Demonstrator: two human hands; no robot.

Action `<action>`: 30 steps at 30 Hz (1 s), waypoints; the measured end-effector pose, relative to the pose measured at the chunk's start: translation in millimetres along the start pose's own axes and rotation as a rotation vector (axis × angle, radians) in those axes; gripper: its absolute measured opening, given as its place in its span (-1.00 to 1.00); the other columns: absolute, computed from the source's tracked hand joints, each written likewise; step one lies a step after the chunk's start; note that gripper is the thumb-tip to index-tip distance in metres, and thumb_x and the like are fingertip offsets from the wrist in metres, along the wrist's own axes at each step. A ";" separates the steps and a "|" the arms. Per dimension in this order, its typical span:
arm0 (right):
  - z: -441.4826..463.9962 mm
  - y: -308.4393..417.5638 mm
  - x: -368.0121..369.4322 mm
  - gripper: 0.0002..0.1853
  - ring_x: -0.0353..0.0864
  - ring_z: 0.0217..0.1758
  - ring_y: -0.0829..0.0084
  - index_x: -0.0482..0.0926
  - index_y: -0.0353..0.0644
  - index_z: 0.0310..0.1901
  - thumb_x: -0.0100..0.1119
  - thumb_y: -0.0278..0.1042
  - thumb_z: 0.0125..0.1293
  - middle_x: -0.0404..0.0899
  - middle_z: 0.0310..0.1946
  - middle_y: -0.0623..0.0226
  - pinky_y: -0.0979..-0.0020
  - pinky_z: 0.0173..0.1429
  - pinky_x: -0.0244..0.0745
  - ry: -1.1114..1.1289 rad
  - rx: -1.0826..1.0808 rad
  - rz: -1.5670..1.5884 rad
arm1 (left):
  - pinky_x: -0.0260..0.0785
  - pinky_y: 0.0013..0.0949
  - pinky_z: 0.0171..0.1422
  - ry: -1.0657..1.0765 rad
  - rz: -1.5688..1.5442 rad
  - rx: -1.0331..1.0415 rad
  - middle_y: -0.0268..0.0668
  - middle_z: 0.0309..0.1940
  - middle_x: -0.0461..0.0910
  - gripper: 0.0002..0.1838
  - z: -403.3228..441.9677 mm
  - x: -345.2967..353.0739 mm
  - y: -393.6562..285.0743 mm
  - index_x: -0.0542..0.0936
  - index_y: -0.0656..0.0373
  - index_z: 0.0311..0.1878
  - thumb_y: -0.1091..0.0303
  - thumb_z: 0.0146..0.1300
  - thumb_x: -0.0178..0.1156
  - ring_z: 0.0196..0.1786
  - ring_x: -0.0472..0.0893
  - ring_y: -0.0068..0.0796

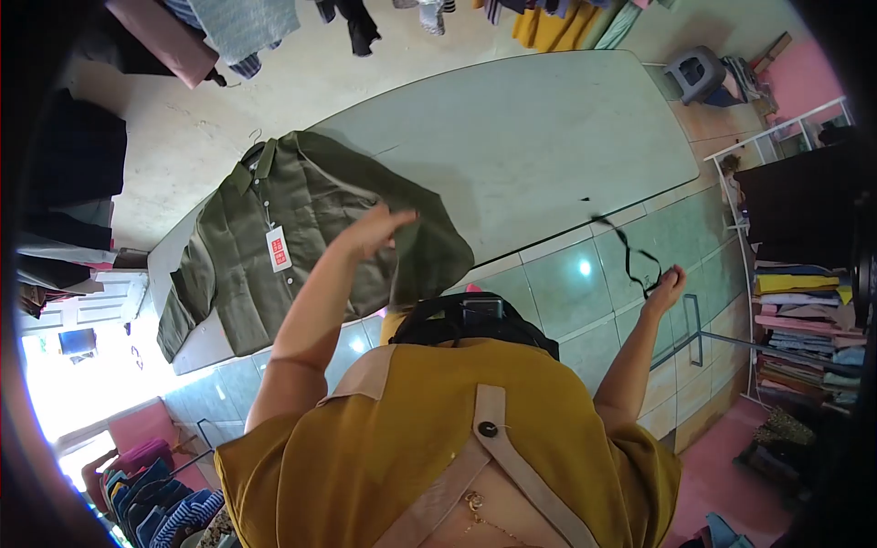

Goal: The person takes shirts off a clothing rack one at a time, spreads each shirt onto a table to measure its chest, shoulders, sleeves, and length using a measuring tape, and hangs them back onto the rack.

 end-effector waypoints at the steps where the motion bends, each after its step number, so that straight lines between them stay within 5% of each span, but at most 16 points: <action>1: -2.8 -5.0 -12.7 -0.80 0.32 -0.35 0.64 0.43 -0.11 -0.07 -0.12 -0.30 0.33 0.39 -0.34 0.47 0.59 -0.36 0.24 -0.009 0.035 0.031 | 0.35 -0.47 -0.32 -0.013 -0.092 0.070 -0.39 -0.22 0.56 -0.59 12.5 3.7 -27.8 0.49 0.16 -0.05 0.09 0.15 0.21 -0.21 0.51 -0.58; 4: -15.9 -1.9 -34.1 -0.79 0.36 -0.33 0.62 0.41 -0.06 -0.07 -0.15 -0.25 0.35 0.43 -0.31 0.46 0.57 -0.39 0.27 -0.041 0.147 0.052 | 0.44 -0.29 0.00 0.178 -0.484 0.265 -0.20 0.01 0.48 -0.48 89.2 1.8 -88.9 0.34 0.23 0.16 0.07 0.27 0.10 0.04 0.50 -0.37; 7: -35.2 13.3 -36.7 -0.79 0.40 -0.38 0.59 0.41 -0.07 -0.08 -0.16 -0.25 0.35 0.46 -0.28 0.43 0.58 -0.42 0.27 -0.088 0.288 0.075 | 0.31 -0.21 0.25 0.241 -0.837 0.307 -0.03 0.23 0.28 -0.36 99.5 40.6 -148.6 0.14 0.25 0.33 0.03 0.35 -0.02 0.18 0.42 -0.24; 10: -44.3 22.0 -39.1 -0.80 0.48 -0.44 0.55 0.42 -0.06 -0.08 -0.12 -0.23 0.35 0.51 -0.24 0.42 0.59 -0.45 0.28 -0.122 0.424 0.092 | 0.12 -0.23 0.39 0.148 -0.693 0.306 -0.05 0.39 0.04 -0.20 112.1 64.3 -160.0 -0.11 0.27 0.41 -0.10 0.35 -0.11 0.38 0.19 -0.15; 15: -41.4 20.2 -25.3 -0.75 0.56 -0.33 0.49 0.41 -0.05 -0.04 0.11 -0.36 0.24 0.53 -0.19 0.38 0.50 -0.32 0.44 -0.045 0.533 0.184 | 0.13 -0.27 0.35 -0.192 -0.079 0.769 -0.13 0.30 0.25 -0.47 85.4 52.5 -104.5 0.17 0.11 0.37 0.18 0.40 -0.07 0.33 0.27 -0.28; 18: -29.9 37.0 10.3 -0.70 0.57 -0.20 0.43 0.44 -0.08 -0.07 0.11 -0.56 0.15 0.53 -0.19 0.33 0.37 -0.12 0.53 0.039 0.512 0.297 | 0.20 -0.35 0.28 -0.526 0.237 0.705 -0.12 0.22 0.36 -0.54 50.4 9.0 -33.2 0.36 0.16 0.23 0.36 0.26 0.08 0.22 0.40 -0.28; 20: -23.5 64.8 56.1 -0.69 0.56 -0.14 0.44 0.49 -0.11 -0.09 0.08 -0.61 0.10 0.53 -0.17 0.34 0.40 -0.08 0.51 0.306 0.456 0.096 | 0.18 -0.27 0.30 -0.733 0.407 0.725 -0.08 0.21 0.35 -0.55 23.6 -19.2 17.2 0.39 0.14 0.20 0.40 0.21 0.09 0.22 0.38 -0.14; 24: -17.4 96.2 176.6 -0.53 0.58 -0.14 0.31 0.50 -0.05 0.01 0.01 -0.68 0.03 0.55 -0.04 0.30 0.40 -0.05 0.49 0.673 -0.341 -0.225 | 0.07 -0.12 0.36 -1.071 0.600 0.574 -0.02 0.20 0.34 -0.56 -31.1 -61.4 114.3 0.40 0.13 0.18 0.34 0.20 0.11 0.27 0.28 -0.02; 30: -52.1 136.2 313.7 -0.54 0.57 -0.08 0.13 0.49 0.23 0.08 0.03 -0.49 0.15 0.40 0.18 0.32 0.23 0.01 0.51 0.926 -0.657 -0.721 | -0.01 -0.02 0.40 -1.295 0.735 0.263 0.02 0.24 0.27 -0.51 -86.2 -77.9 208.9 0.35 0.07 0.23 0.24 0.22 0.09 0.33 0.18 0.03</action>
Point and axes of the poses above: each hand's wrist, its own z-axis towards the middle knuckle, its own x-axis out of the palm, y = z × x, the point moved 3 cm from there along z, towards the middle knuckle
